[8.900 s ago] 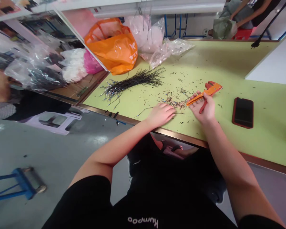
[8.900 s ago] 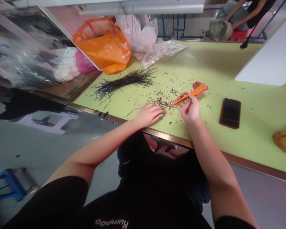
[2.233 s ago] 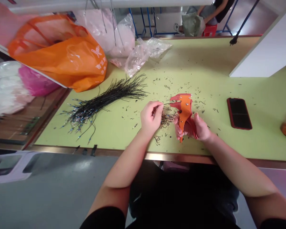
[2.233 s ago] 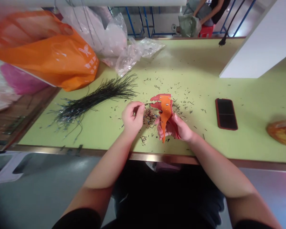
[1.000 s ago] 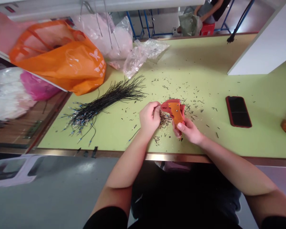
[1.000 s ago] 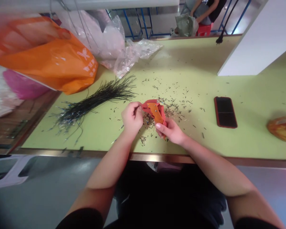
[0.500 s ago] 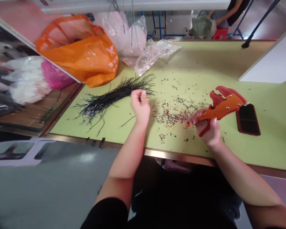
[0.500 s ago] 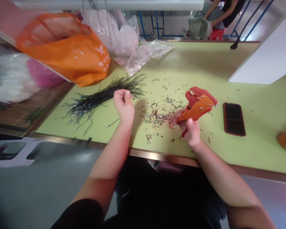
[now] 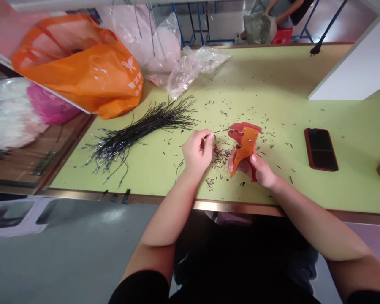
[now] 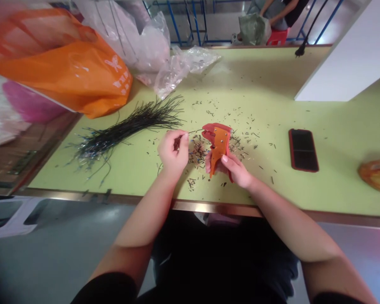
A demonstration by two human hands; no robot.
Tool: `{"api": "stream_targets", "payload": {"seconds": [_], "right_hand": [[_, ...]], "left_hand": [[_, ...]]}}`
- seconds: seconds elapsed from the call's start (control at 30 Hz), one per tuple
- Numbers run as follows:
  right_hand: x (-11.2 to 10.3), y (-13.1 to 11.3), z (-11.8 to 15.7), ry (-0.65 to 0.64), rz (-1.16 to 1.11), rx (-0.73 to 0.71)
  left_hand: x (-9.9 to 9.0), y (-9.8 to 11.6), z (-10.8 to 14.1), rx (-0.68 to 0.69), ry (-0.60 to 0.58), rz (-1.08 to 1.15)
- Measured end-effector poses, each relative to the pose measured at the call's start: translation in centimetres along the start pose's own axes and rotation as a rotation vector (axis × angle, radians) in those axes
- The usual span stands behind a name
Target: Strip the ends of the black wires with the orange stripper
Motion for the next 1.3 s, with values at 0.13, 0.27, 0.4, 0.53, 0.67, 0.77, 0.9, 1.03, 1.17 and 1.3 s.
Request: {"api": "stream_targets", "payload": {"seconds": [0.13,0.27,0.4,0.53,0.67,0.77,0.9,1.03,1.17,1.3], "right_hand": [[-0.2,0.6,0.0,-0.060,-0.078,0.124],[0.0,0.7,0.3,-0.118,-0.067,0.158],[0.1,0.9,0.4,-0.099,-0.047,0.176],[-0.3,1.1,0.2,-0.024,-0.023,0.176],[-0.2,1.2,0.1,0.026,0.001,0.149],[0.1,1.0,0.1,0.063,0.037,0.079],[0.8,0.4,0.3,0.101,0.094,-0.050],[1.3,-0.1,0.7,0.114,0.179,-0.185],[1.1,-0.6,1.0,0.167,0.278,-0.287],[0.6,-1.2,1.1,0.216,0.328,-0.354]], "left_hand": [[0.1,0.6,0.1,-0.015,-0.019,0.069],[0.4,0.7,0.2,-0.016,-0.033,0.074],[0.5,0.5,0.3,0.001,-0.040,0.063],[0.5,0.3,0.4,-0.013,-0.058,0.039],[0.8,0.0,0.7,-0.049,-0.114,0.019],[1.1,-0.7,0.9,-0.116,-0.138,0.001],[1.5,-1.9,1.1,-0.237,-0.118,-0.004],[1.8,-2.2,1.1,-0.283,-0.104,-0.002],[2.0,-1.9,0.9,-0.244,-0.121,0.007],[2.4,-0.9,1.5,-0.158,-0.237,0.020]]}}
Point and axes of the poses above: each hand's wrist, its own z-axis away from the middle knuckle, its own x-axis out of the palm, y = z × x, the point moved 7 cm from there along -z, towards the middle knuckle, and after that the axes turned 14 degrees about y, right-handed, at the moved point
